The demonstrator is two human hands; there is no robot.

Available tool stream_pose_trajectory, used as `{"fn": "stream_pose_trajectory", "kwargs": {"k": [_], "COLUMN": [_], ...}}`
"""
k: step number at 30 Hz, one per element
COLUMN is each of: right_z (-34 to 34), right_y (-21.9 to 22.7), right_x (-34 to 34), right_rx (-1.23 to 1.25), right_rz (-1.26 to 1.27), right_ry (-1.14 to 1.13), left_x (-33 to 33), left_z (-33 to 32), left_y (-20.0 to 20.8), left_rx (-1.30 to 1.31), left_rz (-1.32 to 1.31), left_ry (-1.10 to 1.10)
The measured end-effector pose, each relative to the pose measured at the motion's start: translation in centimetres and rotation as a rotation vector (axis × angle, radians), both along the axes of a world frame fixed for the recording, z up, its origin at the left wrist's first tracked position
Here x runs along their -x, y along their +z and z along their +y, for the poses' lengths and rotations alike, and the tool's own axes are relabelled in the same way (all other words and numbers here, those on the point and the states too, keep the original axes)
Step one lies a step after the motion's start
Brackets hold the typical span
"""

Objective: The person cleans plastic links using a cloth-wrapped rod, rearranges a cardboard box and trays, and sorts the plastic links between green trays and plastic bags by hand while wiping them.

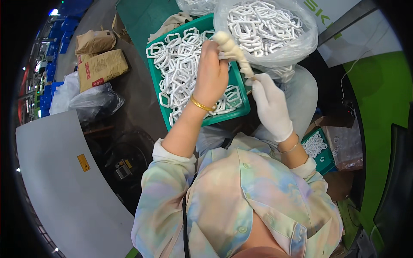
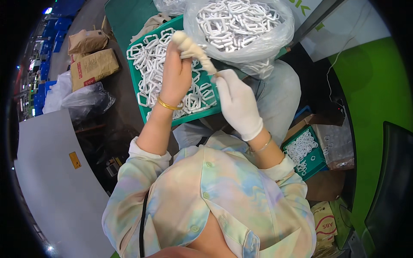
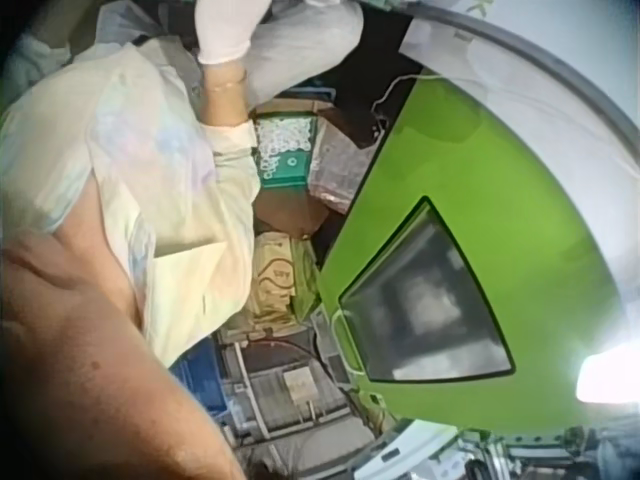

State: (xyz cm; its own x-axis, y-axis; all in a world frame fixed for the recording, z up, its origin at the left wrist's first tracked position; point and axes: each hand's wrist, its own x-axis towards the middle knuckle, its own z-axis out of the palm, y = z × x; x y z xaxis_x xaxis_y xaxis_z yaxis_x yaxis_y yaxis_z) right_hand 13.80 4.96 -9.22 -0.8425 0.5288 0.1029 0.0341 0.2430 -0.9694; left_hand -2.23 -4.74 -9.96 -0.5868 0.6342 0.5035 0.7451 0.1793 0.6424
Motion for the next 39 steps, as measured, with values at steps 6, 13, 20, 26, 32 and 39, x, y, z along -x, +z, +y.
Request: {"fn": "stream_pose_trajectory", "kwargs": {"k": [6, 13, 20, 26, 32, 39], "right_z": [1.1, 2.0, 3.3, 1.4, 1.5, 1.9], "right_y": [-1.0, 1.2, 1.8, -0.7, 1.3, 3.3], "right_x": [-1.0, 0.2, -0.7, -2.6, -2.2, 0.1], "right_rx": [0.188, 0.228, 0.083, 0.117, 0.121, 0.019], "right_rz": [-0.085, 0.048, -0.153, -0.103, 0.073, 0.032], "right_ry": [-0.086, -0.028, 0.163, 0.104, -0.125, -0.063], "left_x": [-2.8, -6.5, -4.6, -3.0, -2.9, -5.7], "left_z": [0.7, 1.4, 0.7, 1.9, 1.8, 2.4], "left_y": [0.8, 1.2, 1.6, 1.7, -0.2, 1.2], "left_rx": [-0.429, -0.509, 0.155, -0.535, -0.76, -0.655], "left_rz": [-0.952, -1.46, -0.311, -1.537, -1.908, -1.89], "left_ry": [-0.07, -0.25, -0.189, -0.17, -0.464, -0.567]}}
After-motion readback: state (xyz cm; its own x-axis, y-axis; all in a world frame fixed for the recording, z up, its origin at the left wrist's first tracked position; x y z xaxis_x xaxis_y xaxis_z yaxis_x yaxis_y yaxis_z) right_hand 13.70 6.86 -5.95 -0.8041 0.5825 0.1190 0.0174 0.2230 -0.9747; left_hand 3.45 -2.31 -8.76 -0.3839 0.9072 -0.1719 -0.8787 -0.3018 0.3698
